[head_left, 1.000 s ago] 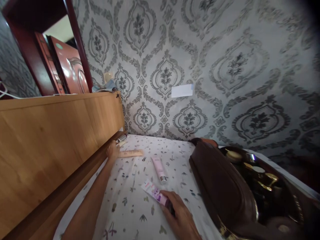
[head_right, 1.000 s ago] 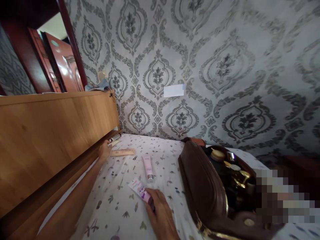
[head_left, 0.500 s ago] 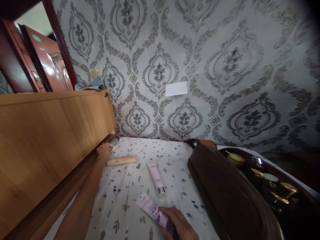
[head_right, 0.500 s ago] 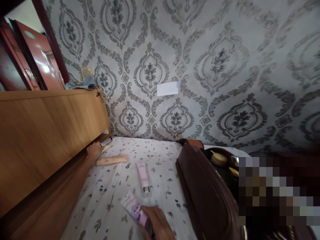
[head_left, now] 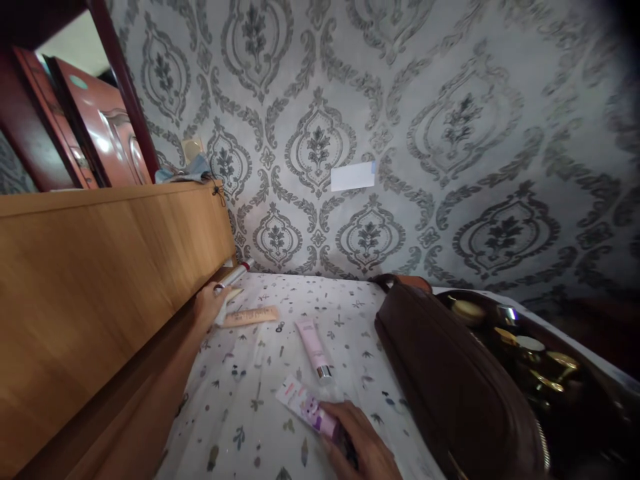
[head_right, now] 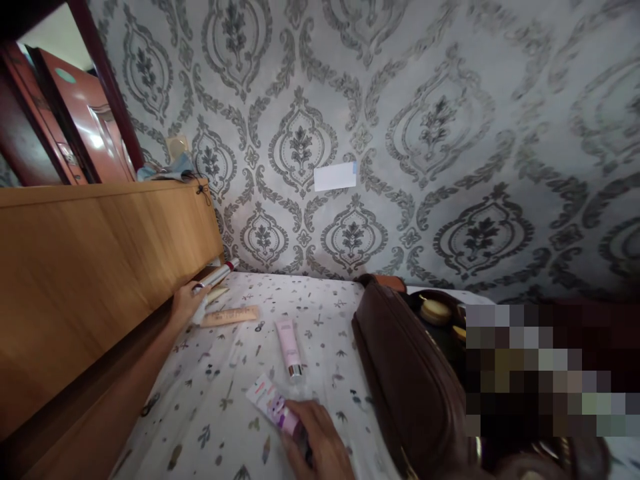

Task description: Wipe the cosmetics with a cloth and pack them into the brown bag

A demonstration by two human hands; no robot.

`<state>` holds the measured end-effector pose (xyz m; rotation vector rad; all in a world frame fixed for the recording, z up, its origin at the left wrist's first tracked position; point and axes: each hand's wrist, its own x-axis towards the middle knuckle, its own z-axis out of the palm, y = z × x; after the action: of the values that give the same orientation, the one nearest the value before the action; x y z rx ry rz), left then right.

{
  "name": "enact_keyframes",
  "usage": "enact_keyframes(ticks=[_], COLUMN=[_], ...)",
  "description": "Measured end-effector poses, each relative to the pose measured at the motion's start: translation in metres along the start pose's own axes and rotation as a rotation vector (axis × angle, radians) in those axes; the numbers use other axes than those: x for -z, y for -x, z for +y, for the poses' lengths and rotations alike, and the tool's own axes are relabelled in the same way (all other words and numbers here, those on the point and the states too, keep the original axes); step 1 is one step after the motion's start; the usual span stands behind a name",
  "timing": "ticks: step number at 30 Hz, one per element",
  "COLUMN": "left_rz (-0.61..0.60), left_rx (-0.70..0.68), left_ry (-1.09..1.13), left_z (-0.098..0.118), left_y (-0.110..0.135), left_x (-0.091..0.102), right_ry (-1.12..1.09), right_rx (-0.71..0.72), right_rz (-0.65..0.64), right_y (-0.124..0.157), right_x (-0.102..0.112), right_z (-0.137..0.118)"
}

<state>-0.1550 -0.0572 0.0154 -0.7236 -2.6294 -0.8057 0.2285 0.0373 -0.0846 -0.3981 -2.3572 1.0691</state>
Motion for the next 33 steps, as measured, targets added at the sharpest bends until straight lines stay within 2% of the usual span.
enact_keyframes(ticks=[4, 8, 10, 12, 15, 18, 21, 24, 26, 29, 31, 33], left_rz=[-0.028, -0.075, -0.094, -0.137, -0.188, -0.229, -0.343, -0.485, -0.482, -0.370, -0.286, -0.256], left_rx=[-0.127, -0.265, -0.341, -0.374, -0.420, -0.548, -0.670, -0.691, -0.577, -0.281, -0.137, 0.056], left_ry=[0.177, 0.364, 0.530, 0.576, 0.500, 0.433, 0.423, 0.475, 0.525, 0.687, 0.766, 0.909], left_z=[0.013, 0.039, 0.055, 0.070, 0.086, 0.092, 0.088, 0.077, 0.066, 0.053, 0.052, 0.058], left_y=[0.046, 0.106, 0.138, 0.168, 0.207, 0.233, 0.238, 0.219, 0.196, 0.163, 0.152, 0.151], left_x=[0.008, 0.024, 0.034, 0.041, 0.045, 0.041, 0.039, 0.041, 0.040, 0.032, 0.024, 0.018], right_ry=[-0.113, -0.275, -0.367, -0.482, -0.732, -1.022, -1.204, -1.274, -1.273, -1.226, -1.201, -1.194], right_rx=[-0.017, -0.080, -0.154, -0.223, -0.296, -0.342, -0.413, -0.479, -0.526, -0.599, -0.626, -0.611], right_rz=[0.135, 0.283, 0.283, 0.260, 0.229, 0.230, 0.294, 0.335, 0.344, 0.319, 0.295, 0.260], right_y=[-0.001, -0.004, -0.007, -0.010, -0.015, -0.017, -0.016, -0.012, -0.008, -0.001, 0.003, 0.005], right_x=[0.004, 0.009, 0.011, 0.012, 0.008, 0.002, 0.000, 0.005, 0.010, 0.014, 0.014, 0.012], right_z=[-0.014, -0.025, -0.033, -0.044, -0.061, -0.074, -0.076, -0.070, -0.066, -0.065, -0.067, -0.068])
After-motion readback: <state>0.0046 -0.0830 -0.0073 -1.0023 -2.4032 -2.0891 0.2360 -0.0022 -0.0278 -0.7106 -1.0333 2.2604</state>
